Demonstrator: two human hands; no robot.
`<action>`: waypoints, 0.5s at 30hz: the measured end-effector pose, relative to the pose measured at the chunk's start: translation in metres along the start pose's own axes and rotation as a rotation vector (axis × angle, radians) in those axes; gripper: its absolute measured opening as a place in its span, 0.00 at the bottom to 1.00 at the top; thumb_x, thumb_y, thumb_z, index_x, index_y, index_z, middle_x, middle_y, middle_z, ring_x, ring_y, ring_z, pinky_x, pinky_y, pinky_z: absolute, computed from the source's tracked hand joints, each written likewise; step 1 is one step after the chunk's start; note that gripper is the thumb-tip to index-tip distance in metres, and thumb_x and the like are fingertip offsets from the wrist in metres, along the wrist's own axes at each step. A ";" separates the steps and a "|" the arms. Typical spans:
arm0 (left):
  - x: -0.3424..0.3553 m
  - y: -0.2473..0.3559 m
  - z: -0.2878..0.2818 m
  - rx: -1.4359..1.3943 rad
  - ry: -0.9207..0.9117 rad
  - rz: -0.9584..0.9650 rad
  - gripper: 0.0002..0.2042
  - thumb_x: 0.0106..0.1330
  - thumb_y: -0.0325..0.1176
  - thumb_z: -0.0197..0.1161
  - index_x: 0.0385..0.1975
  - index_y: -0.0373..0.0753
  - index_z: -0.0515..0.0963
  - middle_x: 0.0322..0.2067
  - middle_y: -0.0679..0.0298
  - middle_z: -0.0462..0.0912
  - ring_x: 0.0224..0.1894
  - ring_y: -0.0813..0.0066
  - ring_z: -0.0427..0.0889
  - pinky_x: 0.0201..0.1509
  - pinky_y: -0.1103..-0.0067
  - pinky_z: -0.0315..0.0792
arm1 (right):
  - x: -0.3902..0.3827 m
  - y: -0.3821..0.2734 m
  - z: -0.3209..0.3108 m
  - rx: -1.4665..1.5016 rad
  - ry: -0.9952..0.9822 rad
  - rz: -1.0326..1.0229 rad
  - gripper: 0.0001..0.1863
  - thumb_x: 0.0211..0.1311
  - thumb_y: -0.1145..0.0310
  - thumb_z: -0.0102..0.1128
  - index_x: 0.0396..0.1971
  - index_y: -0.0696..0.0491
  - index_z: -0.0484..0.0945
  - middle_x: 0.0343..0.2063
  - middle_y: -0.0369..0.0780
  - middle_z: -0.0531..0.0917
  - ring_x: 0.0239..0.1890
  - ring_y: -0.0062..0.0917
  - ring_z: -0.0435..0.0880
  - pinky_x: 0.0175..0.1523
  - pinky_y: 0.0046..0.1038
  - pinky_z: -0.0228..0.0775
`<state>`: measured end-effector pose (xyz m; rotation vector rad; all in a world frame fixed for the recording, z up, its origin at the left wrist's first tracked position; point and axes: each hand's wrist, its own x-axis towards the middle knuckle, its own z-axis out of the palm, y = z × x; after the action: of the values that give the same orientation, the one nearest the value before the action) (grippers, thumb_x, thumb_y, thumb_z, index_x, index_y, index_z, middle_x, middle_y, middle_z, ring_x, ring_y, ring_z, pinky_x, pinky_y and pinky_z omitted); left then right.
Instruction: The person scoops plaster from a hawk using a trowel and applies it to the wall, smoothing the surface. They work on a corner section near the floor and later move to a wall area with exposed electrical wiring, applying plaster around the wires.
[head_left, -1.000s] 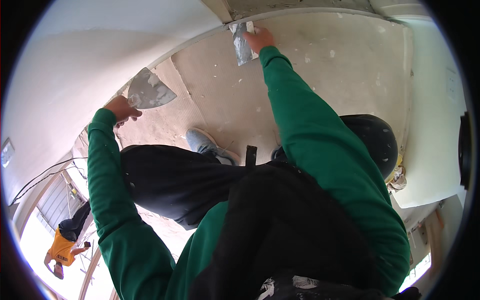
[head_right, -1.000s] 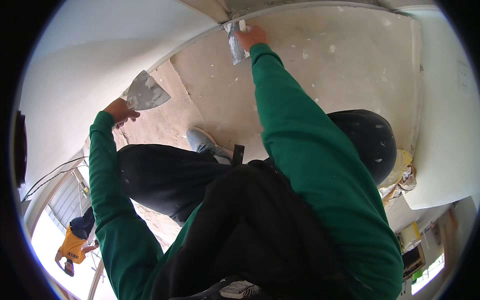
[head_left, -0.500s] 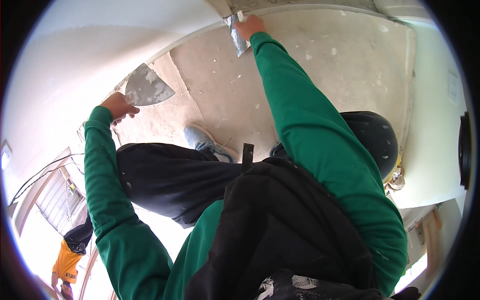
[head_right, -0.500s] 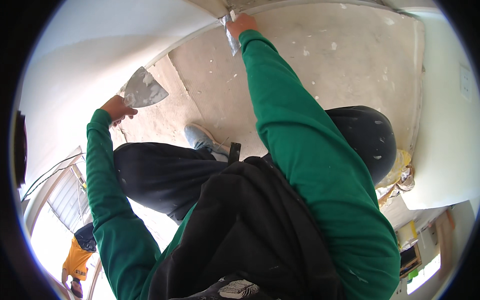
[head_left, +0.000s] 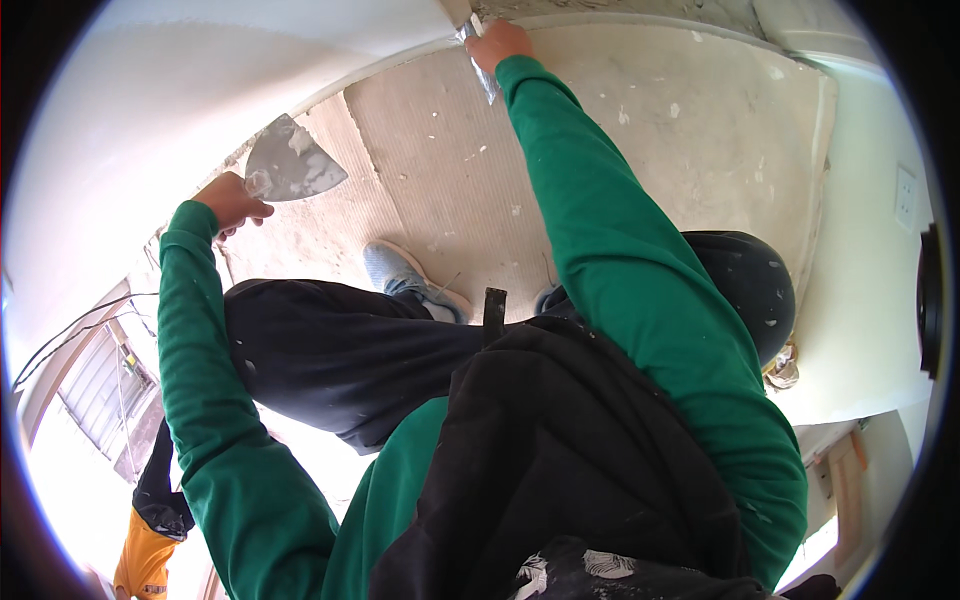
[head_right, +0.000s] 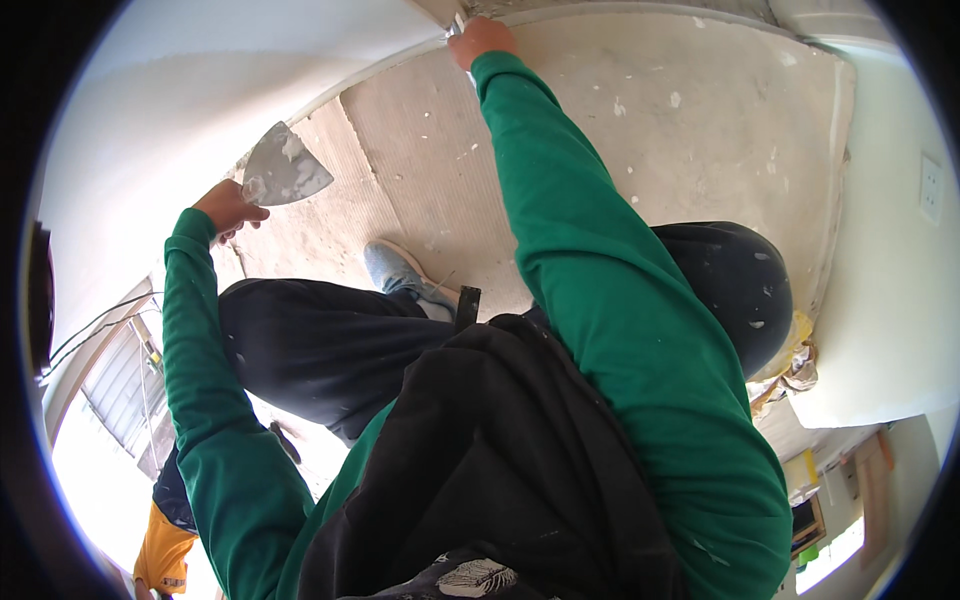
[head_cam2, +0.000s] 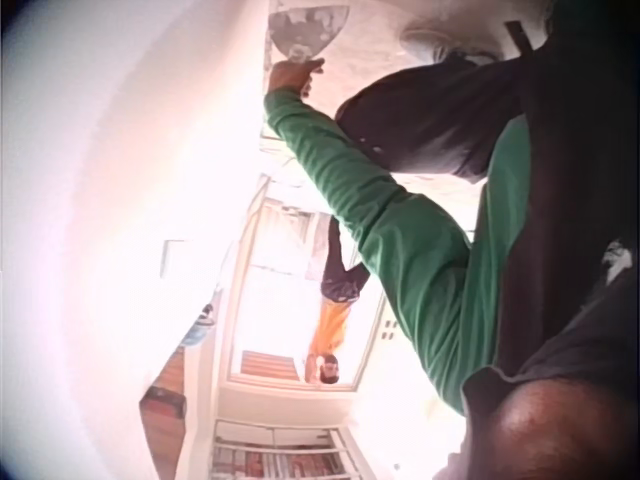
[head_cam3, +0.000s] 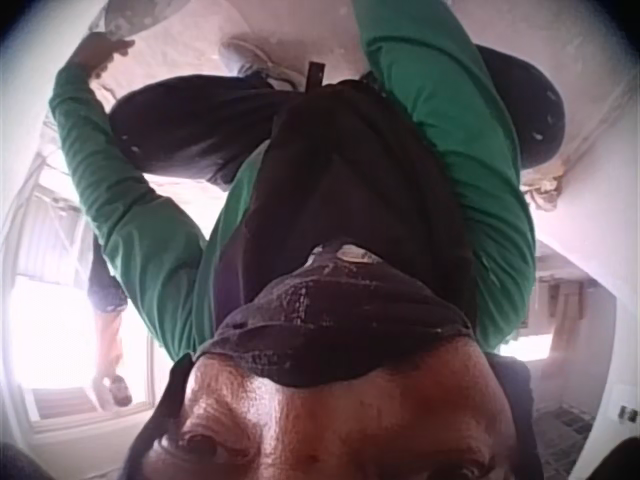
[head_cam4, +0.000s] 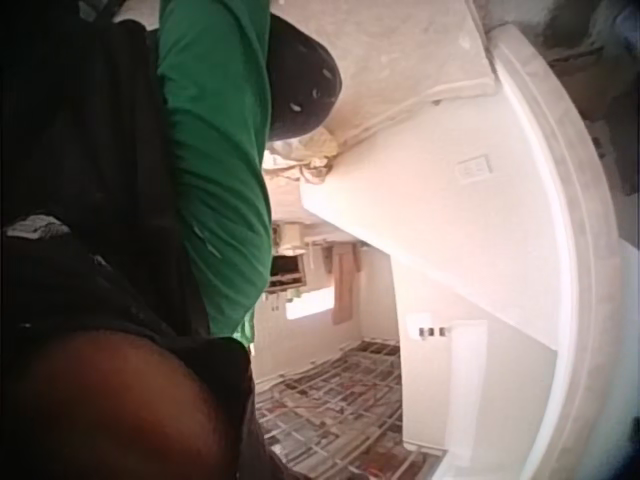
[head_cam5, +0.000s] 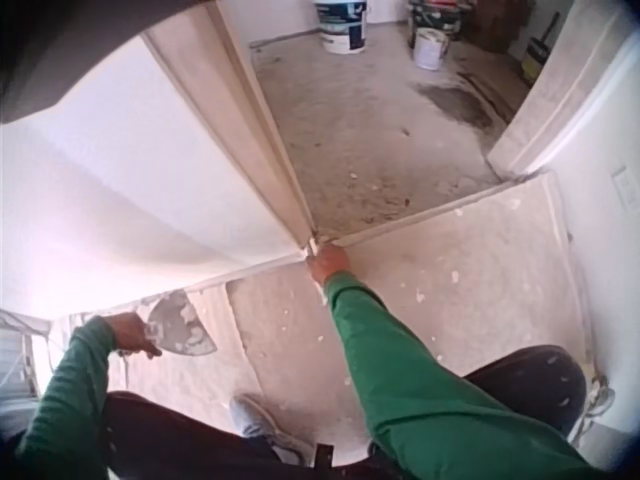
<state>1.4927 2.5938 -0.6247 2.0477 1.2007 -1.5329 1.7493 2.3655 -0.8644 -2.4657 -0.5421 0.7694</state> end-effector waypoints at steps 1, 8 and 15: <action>0.000 0.000 0.000 0.004 0.007 0.017 0.14 0.54 0.39 0.67 0.21 0.32 0.81 0.11 0.64 0.69 0.12 0.74 0.69 0.16 0.75 0.65 | 0.000 -0.003 -0.001 -0.004 -0.009 0.010 0.23 0.55 0.52 0.59 0.38 0.58 0.83 0.41 0.51 0.83 0.46 0.45 0.82 0.53 0.41 0.74; 0.000 -0.004 0.003 -0.006 0.036 0.049 0.14 0.54 0.39 0.67 0.20 0.32 0.81 0.10 0.63 0.68 0.12 0.74 0.69 0.16 0.74 0.66 | -0.009 -0.009 -0.003 -0.032 -0.042 -0.057 0.22 0.57 0.53 0.58 0.39 0.56 0.83 0.41 0.50 0.84 0.46 0.44 0.82 0.53 0.42 0.73; -0.007 -0.001 0.003 -0.012 0.067 0.067 0.14 0.53 0.38 0.67 0.20 0.31 0.81 0.10 0.63 0.69 0.12 0.73 0.70 0.15 0.74 0.66 | -0.009 -0.009 0.002 -0.024 -0.009 -0.129 0.20 0.58 0.53 0.56 0.38 0.55 0.84 0.40 0.50 0.84 0.45 0.44 0.82 0.52 0.42 0.73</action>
<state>1.4894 2.5898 -0.6192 2.1249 1.1490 -1.4344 1.7386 2.3693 -0.8570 -2.4228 -0.7099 0.7261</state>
